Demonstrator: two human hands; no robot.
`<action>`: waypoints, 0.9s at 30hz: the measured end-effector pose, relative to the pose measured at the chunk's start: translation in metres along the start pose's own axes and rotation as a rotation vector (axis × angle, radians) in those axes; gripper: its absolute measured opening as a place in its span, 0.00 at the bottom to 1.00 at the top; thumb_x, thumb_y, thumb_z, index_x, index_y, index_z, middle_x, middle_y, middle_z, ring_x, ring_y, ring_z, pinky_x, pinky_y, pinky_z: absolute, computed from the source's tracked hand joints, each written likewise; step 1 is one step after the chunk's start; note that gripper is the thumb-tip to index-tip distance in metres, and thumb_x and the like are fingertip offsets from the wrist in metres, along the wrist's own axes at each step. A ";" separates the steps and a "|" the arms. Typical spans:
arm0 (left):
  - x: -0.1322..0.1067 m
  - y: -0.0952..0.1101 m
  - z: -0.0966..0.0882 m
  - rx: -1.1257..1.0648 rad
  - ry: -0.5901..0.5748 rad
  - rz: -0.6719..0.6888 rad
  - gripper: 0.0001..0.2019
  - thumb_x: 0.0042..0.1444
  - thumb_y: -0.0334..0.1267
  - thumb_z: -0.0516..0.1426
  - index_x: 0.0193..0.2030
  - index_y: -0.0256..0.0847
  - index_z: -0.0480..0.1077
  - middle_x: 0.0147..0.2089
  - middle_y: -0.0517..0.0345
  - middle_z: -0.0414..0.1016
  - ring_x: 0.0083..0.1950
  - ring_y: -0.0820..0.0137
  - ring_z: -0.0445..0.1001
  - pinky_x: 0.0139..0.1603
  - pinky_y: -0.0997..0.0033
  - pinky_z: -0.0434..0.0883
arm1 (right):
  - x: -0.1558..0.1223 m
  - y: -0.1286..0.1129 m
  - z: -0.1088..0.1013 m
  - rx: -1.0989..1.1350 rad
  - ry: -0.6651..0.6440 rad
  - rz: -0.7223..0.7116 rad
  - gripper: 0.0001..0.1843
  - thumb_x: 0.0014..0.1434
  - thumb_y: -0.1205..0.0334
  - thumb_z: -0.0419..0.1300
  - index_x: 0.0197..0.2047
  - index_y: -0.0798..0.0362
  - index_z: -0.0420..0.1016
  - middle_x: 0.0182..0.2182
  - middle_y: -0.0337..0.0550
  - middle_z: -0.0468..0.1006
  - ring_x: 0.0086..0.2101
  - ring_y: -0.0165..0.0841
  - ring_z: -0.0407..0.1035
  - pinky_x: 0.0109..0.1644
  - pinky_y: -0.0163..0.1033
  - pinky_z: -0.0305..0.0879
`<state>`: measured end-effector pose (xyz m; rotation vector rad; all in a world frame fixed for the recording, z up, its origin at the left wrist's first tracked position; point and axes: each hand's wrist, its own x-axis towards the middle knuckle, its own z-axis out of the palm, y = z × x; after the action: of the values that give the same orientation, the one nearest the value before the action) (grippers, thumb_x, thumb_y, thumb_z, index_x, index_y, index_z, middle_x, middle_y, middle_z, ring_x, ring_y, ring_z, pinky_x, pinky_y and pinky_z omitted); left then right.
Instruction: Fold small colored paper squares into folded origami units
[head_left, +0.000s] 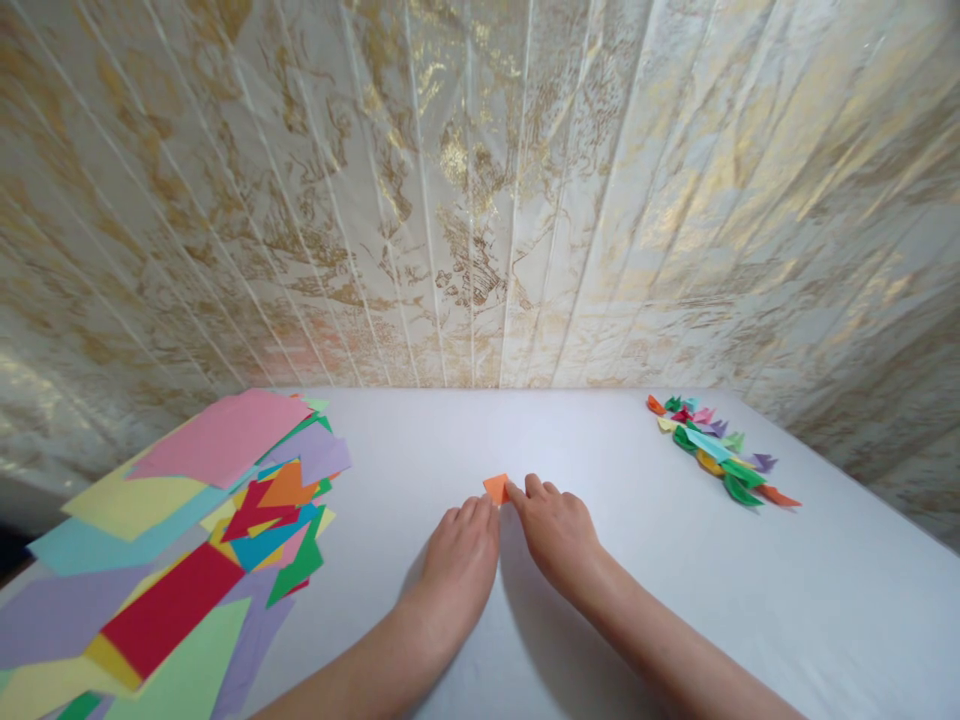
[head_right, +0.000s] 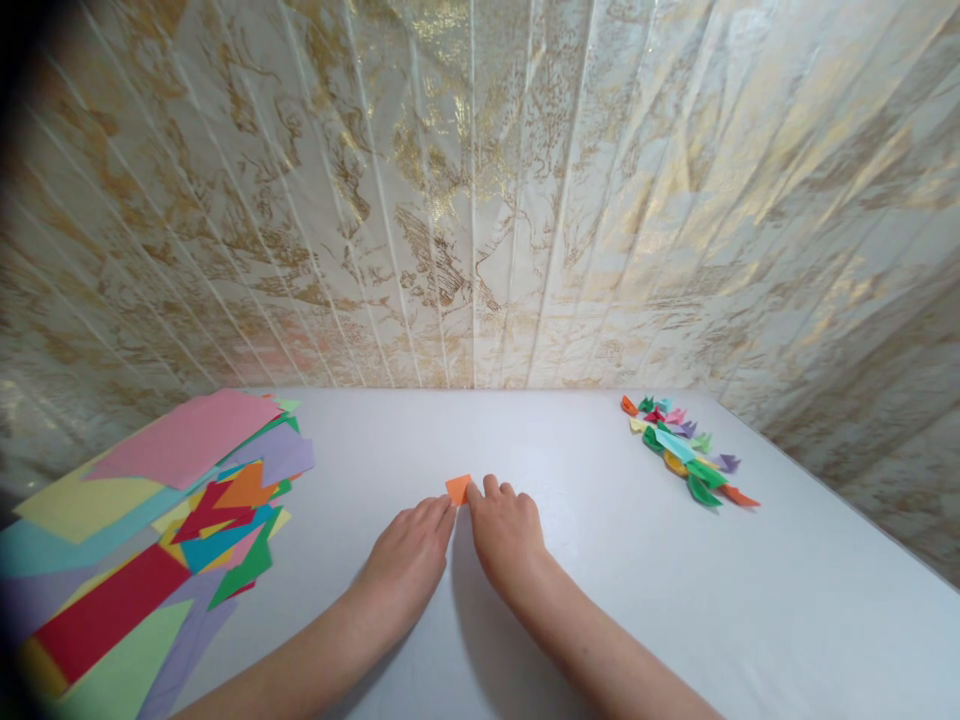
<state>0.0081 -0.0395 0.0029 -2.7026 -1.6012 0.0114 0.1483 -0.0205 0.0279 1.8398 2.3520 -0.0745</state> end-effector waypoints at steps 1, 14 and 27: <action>-0.001 0.000 0.002 0.006 0.009 0.001 0.24 0.58 0.20 0.45 0.60 0.33 0.64 0.57 0.42 0.71 0.60 0.58 0.68 0.58 0.57 0.68 | -0.001 -0.001 0.000 -0.004 0.003 -0.002 0.23 0.61 0.77 0.48 0.57 0.51 0.66 0.47 0.52 0.73 0.45 0.42 0.71 0.39 0.40 0.63; 0.004 0.000 0.002 -0.022 0.013 -0.002 0.23 0.57 0.20 0.45 0.58 0.34 0.66 0.53 0.43 0.73 0.57 0.58 0.70 0.54 0.56 0.70 | -0.007 -0.003 -0.008 0.041 -0.032 -0.062 0.24 0.60 0.76 0.50 0.55 0.47 0.69 0.47 0.51 0.73 0.45 0.42 0.70 0.38 0.40 0.64; 0.003 0.000 -0.006 -0.056 -0.015 -0.011 0.20 0.58 0.21 0.46 0.55 0.33 0.68 0.54 0.44 0.72 0.56 0.58 0.70 0.56 0.57 0.69 | 0.004 0.006 0.005 0.078 0.086 0.039 0.16 0.63 0.75 0.47 0.48 0.53 0.71 0.43 0.51 0.74 0.42 0.39 0.71 0.37 0.38 0.60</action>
<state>0.0097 -0.0373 0.0088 -2.7407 -1.6452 -0.0138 0.1541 -0.0163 0.0224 1.9622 2.4005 -0.0858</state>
